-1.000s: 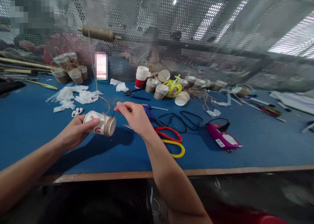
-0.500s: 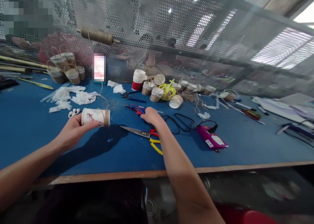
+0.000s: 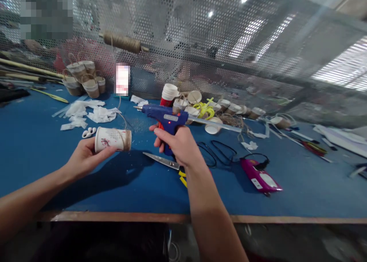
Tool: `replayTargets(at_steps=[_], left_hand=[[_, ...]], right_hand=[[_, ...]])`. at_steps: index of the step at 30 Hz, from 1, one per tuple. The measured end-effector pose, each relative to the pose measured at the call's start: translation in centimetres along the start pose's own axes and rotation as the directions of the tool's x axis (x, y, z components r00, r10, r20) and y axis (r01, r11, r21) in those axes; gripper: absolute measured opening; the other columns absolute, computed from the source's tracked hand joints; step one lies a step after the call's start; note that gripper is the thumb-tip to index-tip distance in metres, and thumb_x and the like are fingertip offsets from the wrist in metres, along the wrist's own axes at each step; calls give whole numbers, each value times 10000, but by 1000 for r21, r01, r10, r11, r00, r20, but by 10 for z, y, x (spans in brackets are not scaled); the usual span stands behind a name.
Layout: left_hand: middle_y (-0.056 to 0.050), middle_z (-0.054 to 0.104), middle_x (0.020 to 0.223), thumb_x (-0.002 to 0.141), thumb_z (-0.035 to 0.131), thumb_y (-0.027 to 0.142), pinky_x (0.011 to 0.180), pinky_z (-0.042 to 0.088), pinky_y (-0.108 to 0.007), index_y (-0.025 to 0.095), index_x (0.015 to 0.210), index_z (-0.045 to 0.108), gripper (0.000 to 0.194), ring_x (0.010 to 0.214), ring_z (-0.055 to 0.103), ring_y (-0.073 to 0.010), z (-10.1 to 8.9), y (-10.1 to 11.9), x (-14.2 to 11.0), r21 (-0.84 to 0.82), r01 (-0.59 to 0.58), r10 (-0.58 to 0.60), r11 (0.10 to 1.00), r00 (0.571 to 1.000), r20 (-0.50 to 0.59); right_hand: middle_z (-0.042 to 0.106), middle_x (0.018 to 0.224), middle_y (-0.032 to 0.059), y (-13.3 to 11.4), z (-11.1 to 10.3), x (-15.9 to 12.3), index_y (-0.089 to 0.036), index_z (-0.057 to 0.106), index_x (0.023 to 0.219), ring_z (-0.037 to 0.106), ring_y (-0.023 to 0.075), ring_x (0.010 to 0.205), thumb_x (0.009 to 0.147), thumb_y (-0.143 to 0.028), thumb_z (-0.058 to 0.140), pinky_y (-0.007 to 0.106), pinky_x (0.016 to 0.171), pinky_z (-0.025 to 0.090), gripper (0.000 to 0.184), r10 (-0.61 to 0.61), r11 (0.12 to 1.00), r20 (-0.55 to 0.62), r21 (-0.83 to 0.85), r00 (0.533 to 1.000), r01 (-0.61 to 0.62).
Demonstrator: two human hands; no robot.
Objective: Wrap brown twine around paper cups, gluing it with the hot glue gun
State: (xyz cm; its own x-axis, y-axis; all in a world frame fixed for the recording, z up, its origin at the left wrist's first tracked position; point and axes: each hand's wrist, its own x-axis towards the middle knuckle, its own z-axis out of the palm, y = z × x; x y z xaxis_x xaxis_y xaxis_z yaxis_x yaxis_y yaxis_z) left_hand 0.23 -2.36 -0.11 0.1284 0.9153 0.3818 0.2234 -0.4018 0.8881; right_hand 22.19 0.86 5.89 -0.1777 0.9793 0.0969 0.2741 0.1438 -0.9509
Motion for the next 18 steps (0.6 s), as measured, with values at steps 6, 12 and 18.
replayTargets(at_steps=[6, 12, 18], left_hand=[[-69, 710, 866, 755, 562, 226, 673, 527, -276, 128, 850, 646, 160, 759, 651, -188, -3, -5, 6, 78, -86, 88, 993, 996, -11], [-56, 707, 764, 748, 580, 235, 635, 522, -259, 122, 800, 647, 141, 691, 641, -166, -5, -10, 10, 137, -120, 122, 983, 993, -3], [-65, 705, 833, 763, 566, 234, 714, 507, -279, 140, 813, 653, 138, 769, 641, -177, -5, -7, 10, 134, -145, 140, 980, 989, 40]], right_hand=[[516, 447, -33, 5, 9, -19, -138, 574, 746, 471, 81, 381, 719, -381, 595, 194, 364, 394, 245, 4, 975, -19, -223, 1000, -8], [493, 402, -36, -3, 11, -31, -180, 493, 539, 479, 88, 356, 727, -400, 576, 218, 385, 417, 302, -25, 913, -17, -409, 1000, 16], [488, 391, -46, 0, 15, -31, -206, 435, 498, 482, 93, 347, 740, -373, 579, 236, 404, 422, 328, -83, 880, 18, -468, 996, 81]])
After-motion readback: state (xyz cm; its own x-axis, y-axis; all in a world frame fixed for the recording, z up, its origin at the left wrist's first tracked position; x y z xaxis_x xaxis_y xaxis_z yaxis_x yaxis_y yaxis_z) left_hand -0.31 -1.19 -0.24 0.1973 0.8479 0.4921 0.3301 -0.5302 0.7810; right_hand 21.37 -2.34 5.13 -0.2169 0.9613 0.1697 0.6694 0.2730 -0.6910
